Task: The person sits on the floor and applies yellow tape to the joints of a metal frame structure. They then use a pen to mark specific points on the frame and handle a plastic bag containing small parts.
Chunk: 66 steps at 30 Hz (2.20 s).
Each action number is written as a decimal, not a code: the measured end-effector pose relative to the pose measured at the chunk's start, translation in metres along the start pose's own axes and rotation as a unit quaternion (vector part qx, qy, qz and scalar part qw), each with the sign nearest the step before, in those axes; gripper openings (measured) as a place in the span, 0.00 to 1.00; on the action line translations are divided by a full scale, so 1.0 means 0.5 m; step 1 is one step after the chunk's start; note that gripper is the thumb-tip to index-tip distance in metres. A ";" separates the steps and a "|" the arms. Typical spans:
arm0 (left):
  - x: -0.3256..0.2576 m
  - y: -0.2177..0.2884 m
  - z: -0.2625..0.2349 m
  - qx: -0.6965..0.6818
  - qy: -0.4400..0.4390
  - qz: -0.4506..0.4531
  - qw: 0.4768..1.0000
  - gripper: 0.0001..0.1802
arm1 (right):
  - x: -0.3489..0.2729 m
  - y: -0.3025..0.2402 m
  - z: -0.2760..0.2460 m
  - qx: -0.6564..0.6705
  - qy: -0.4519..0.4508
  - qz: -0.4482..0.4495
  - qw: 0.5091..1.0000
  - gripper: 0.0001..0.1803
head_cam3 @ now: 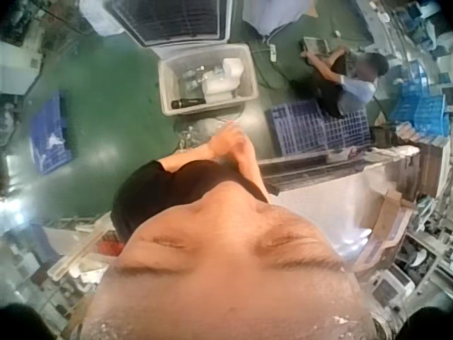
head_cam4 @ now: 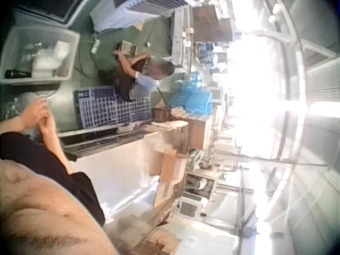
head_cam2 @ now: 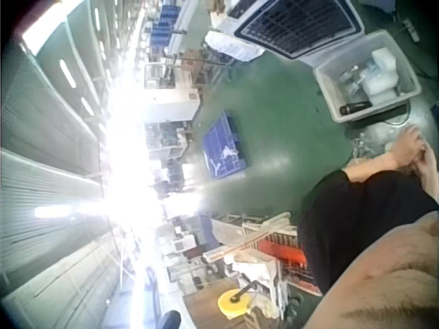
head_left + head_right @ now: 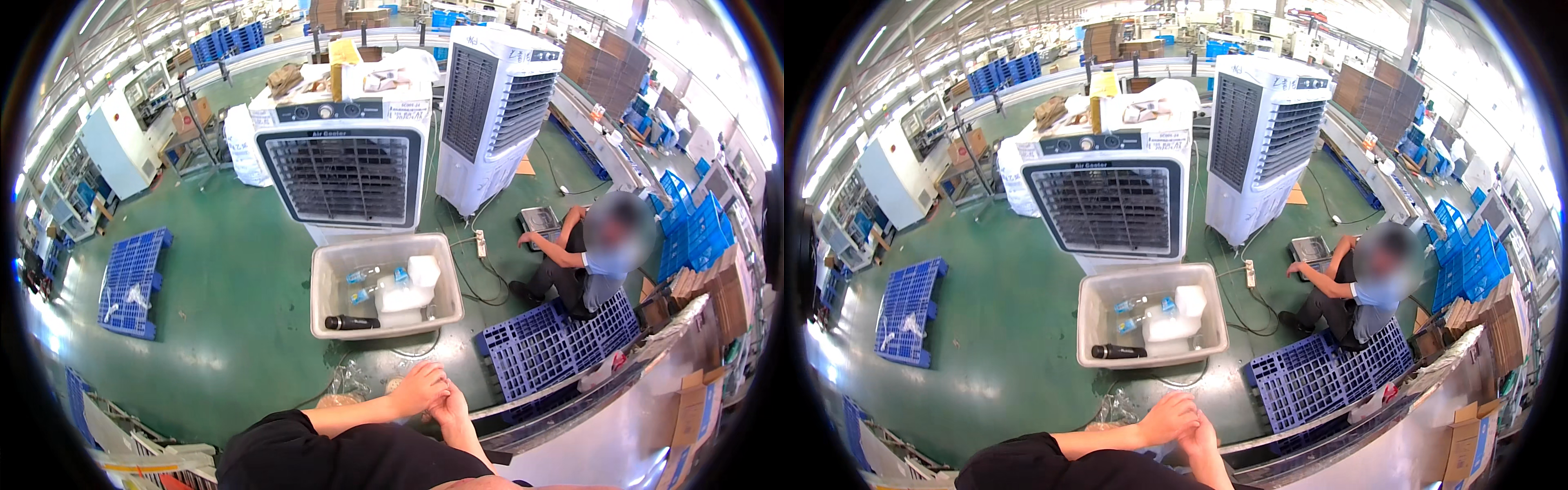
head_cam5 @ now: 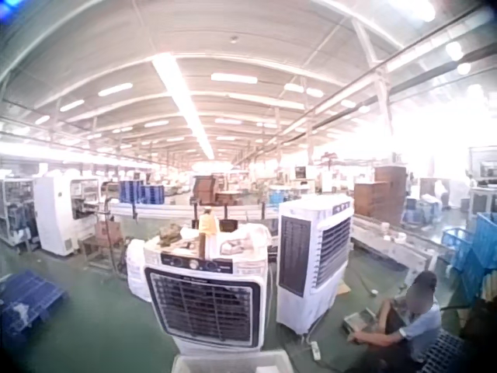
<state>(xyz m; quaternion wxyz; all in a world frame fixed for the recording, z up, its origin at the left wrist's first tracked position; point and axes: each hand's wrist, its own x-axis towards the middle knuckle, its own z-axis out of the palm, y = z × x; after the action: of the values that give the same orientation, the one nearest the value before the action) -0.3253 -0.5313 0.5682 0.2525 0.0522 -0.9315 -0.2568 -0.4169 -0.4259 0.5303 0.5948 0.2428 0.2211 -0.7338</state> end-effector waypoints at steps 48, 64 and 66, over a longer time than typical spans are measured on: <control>0.778 0.092 0.664 -0.507 -0.466 -0.277 0.670 0.20 | -0.023 -0.728 -0.038 0.135 0.110 -0.483 0.858 0.18; 1.484 0.379 0.665 -0.331 -0.385 0.331 0.795 0.32 | -0.242 -1.349 0.283 0.134 -0.058 -0.517 0.843 0.46; 1.522 0.397 0.664 -0.335 -0.367 0.434 0.752 0.35 | -0.219 -1.413 0.284 0.139 -0.192 -0.514 0.824 0.46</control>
<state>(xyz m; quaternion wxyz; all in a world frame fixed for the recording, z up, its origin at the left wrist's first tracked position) -1.1436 -0.3827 0.7597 -0.0236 -0.5435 -0.7296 -0.4144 -1.1035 -0.2916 0.7350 0.1216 0.0275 0.0909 -0.9880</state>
